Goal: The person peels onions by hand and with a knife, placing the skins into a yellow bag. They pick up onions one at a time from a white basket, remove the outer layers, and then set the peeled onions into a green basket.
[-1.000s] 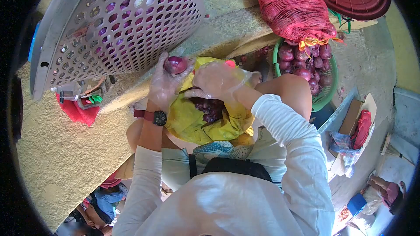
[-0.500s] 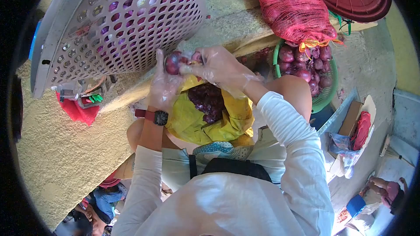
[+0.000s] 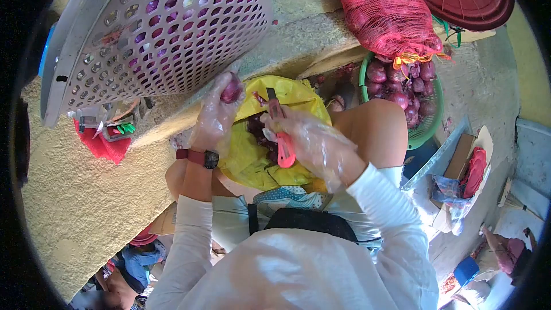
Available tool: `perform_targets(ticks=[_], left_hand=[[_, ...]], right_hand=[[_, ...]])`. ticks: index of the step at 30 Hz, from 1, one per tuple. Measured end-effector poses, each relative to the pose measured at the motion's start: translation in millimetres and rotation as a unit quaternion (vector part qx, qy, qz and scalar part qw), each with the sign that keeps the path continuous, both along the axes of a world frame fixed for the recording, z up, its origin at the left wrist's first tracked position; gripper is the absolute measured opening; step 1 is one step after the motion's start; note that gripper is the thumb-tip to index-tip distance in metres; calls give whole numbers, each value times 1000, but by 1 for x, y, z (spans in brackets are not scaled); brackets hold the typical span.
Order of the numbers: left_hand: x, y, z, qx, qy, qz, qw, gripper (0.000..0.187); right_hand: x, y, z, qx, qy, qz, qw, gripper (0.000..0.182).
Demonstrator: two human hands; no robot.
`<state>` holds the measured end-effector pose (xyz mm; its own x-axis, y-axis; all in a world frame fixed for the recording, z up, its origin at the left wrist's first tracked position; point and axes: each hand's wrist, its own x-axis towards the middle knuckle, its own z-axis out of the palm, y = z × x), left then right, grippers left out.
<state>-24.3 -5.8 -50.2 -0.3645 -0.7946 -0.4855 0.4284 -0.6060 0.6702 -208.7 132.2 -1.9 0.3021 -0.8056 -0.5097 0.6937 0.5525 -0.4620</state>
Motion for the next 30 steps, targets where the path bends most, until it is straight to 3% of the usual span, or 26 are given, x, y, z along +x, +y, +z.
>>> perform_targets(ticks=[2,3,6,8,10,12,13,15,17,18,19,21,26,28,30], left_hand=[[2,4,3,-36,3,-37,999,29],[0,8,6,-60,-23,-40,997,29],[5,6,-16,-143,-94,-42,984,34],[2,7,-12,-202,-137,-41,969,38],[2,14,-3,-416,-375,-33,828,45],[2,18,6,-445,-391,-33,805,44],[2,20,8,-474,-405,-32,781,44],[0,26,1,-468,-368,-17,803,43],[-4,31,13,-460,-331,-3,824,44],[-3,33,21,-431,-352,-49,830,45],[-4,34,29,-399,-372,-95,833,47],[1,29,13,-363,-378,-91,847,48],[4,11,-9,-226,-349,-102,904,45],[3,15,-7,-157,-189,-94,965,48],[1,22,-3,-220,-212,-104,946,49]], right_hand=[[6,14,15,12,-68,-74,995,36],[12,19,31,86,-50,-107,989,41],[23,43,1,74,-149,-179,970,39],[28,59,-3,77,-149,-154,974,42],[34,66,0,81,-150,-130,977,46],[45,63,8,92,-11,-101,991,54],[48,61,14,92,-12,-100,991,54],[53,56,25,-33,243,-51,968,60],[55,50,25,-57,283,-55,956,59],[54,48,24,-81,322,-60,941,58],[53,46,22,-82,322,-60,941,58],[50,43,15,-44,381,-45,923,56],[47,36,-8,-40,348,-87,933,54],[44,36,-8,-39,348,-85,933,54],[42,37,-6,-45,411,-32,910,54]])
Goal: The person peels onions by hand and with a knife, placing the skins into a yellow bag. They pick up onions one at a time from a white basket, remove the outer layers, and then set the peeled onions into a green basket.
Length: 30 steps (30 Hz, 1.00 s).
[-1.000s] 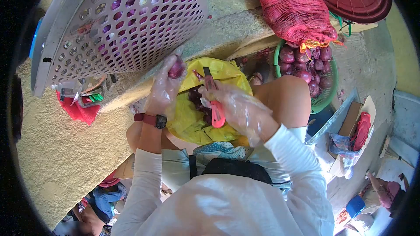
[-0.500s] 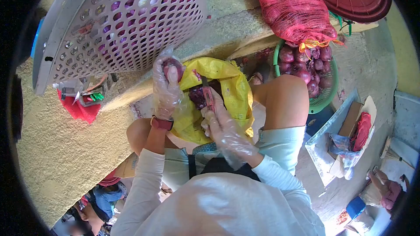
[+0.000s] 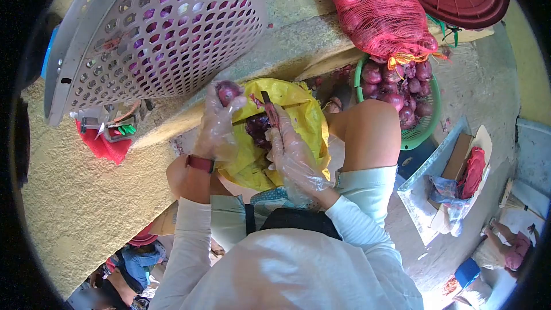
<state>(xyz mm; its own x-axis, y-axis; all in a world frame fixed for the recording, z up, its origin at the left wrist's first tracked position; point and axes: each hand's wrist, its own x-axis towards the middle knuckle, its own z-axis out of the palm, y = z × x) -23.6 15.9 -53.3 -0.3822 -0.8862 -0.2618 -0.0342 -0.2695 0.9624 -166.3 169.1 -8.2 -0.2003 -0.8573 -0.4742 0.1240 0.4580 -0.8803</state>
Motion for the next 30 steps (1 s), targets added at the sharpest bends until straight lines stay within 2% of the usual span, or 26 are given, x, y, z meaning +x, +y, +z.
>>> perform_targets(ticks=[1,2,3,4,5,7,8,10,12,13,16,19,21,28,30], left_hand=[[0,3,6,-64,-23,-20,998,51],[4,5,13,-63,-24,-19,998,51],[11,6,23,-128,-98,-67,985,51],[15,8,34,-191,-171,-114,960,52],[17,14,44,-192,-171,-114,960,52],[20,23,60,-236,-253,-86,934,51],[21,26,56,-237,-253,-86,934,51],[23,32,42,-236,-158,3,959,55],[18,36,32,-210,-138,26,968,57],[15,39,28,-181,-120,48,975,59],[11,37,12,-220,-128,-4,967,57],[4,41,17,-248,-184,-18,951,60],[-3,42,23,-256,-203,-20,945,61],[-6,41,19,-256,-211,-7,943,60],[-6,40,16,-260,-217,-4,941,60]], right_hand=[[-1,0,0,0,-1,1,1000,54],[-1,0,-1,-32,61,21,997,54],[-1,0,-1,-63,123,41,990,54],[-1,0,0,-64,122,40,990,54],[0,0,2,-85,128,40,987,56],[2,1,9,-106,136,38,984,57],[3,0,12,-85,128,45,987,59],[6,1,11,-63,120,53,989,61],[8,2,-1,-178,202,63,961,69],[9,4,-1,-175,202,62,962,69],[9,6,0,-163,229,63,958,71],[6,6,4,-105,218,89,966,65],[8,5,4,-161,245,64,954,67],[8,8,-1,-157,282,71,944,71],[10,7,1,-179,315,68,930,84]])
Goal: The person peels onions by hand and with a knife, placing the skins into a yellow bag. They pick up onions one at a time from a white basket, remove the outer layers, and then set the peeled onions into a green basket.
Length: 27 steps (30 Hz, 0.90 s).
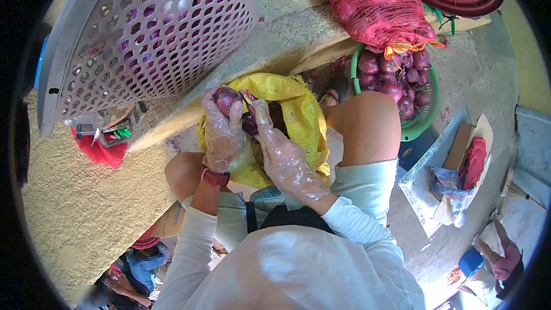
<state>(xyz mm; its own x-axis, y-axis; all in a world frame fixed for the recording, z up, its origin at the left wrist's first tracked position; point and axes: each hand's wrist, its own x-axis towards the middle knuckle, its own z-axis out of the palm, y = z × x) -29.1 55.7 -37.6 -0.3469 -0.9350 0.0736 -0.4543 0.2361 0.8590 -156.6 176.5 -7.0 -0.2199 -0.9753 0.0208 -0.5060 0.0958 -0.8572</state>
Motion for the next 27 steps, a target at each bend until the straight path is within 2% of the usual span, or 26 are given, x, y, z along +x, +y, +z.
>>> perform_targets(ticks=[9,12,14,18,20,24,27], left_hand=[[0,3,0,9,-6,-11,1000,59],[1,4,-11,-34,-37,-19,999,59],[-3,4,-3,32,-3,6,999,57],[1,1,-9,0,-7,12,1000,53],[-1,2,-4,66,-17,21,997,49],[0,6,-13,36,-17,-1,999,43],[0,4,-15,74,4,9,997,44]], right_hand=[[18,-5,-11,70,99,3,993,88],[14,-7,-6,88,69,3,994,88],[15,-13,-7,82,67,5,994,88],[18,-8,-7,106,74,15,991,88],[17,-10,-8,109,83,18,990,89],[17,-13,-11,149,69,12,986,90],[21,-4,-20,155,63,14,986,91]])
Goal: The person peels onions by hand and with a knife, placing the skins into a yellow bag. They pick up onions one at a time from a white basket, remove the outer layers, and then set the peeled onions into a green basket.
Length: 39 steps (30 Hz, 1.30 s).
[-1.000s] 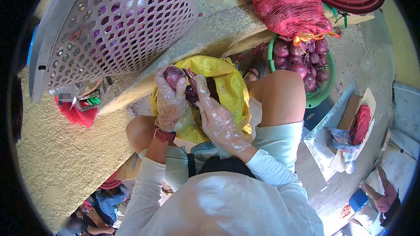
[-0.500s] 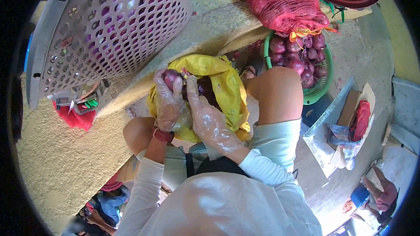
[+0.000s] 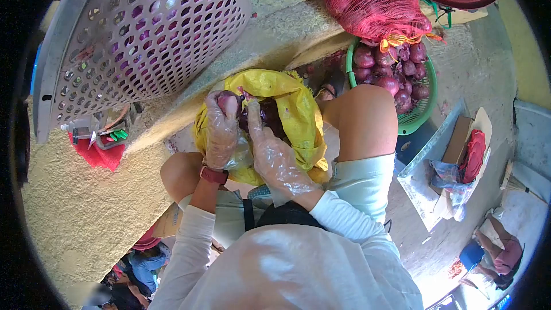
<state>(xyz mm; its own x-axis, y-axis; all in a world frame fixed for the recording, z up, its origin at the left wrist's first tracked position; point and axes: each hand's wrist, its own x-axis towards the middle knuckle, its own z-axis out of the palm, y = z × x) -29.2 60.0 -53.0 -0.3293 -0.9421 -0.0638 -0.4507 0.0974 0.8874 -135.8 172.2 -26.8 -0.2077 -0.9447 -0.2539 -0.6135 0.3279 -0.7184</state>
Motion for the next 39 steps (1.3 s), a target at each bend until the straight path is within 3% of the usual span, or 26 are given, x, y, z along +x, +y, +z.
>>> perform_targets(ticks=[13,21,22,23,25,26,28,30,31,32,33,35,36,39], left_hand=[[2,-6,-4,-13,-29,13,999,39],[18,-16,-17,-40,-16,53,998,42],[18,-24,-26,170,152,147,962,43],[20,-29,-30,366,309,228,848,45],[26,-30,-12,409,336,180,829,46],[28,-30,-1,451,360,130,807,48],[25,-30,17,479,381,136,779,51],[26,-33,27,505,403,141,750,54],[29,-37,29,550,442,89,703,51],[29,-41,35,590,478,34,650,48],[27,-43,40,587,481,35,650,48],[16,-43,59,560,388,86,727,55],[10,-44,64,560,390,86,726,55],[-1,-53,64,524,373,116,757,52]], right_hand=[[2,-12,-22,25,4,-5,1000,88],[-15,6,-14,-50,-131,-77,987,60],[-22,6,-4,-32,-142,-80,986,52],[-29,3,14,-33,-141,-78,986,52],[-43,-7,44,46,-347,-89,932,44],[-46,-8,39,46,-347,-86,933,44],[-53,-14,25,-141,-269,-33,952,32],[-72,-33,46,-143,-202,18,969,29],[-80,-44,60,-144,-134,65,978,26],[-82,-55,70,-146,-104,53,982,34],[-87,-64,74,-147,-103,57,982,34],[-98,-82,80,-169,46,169,970,56],[-100,-91,85,-146,111,191,964,70],[-102,-109,74,-163,121,179,963,70]])
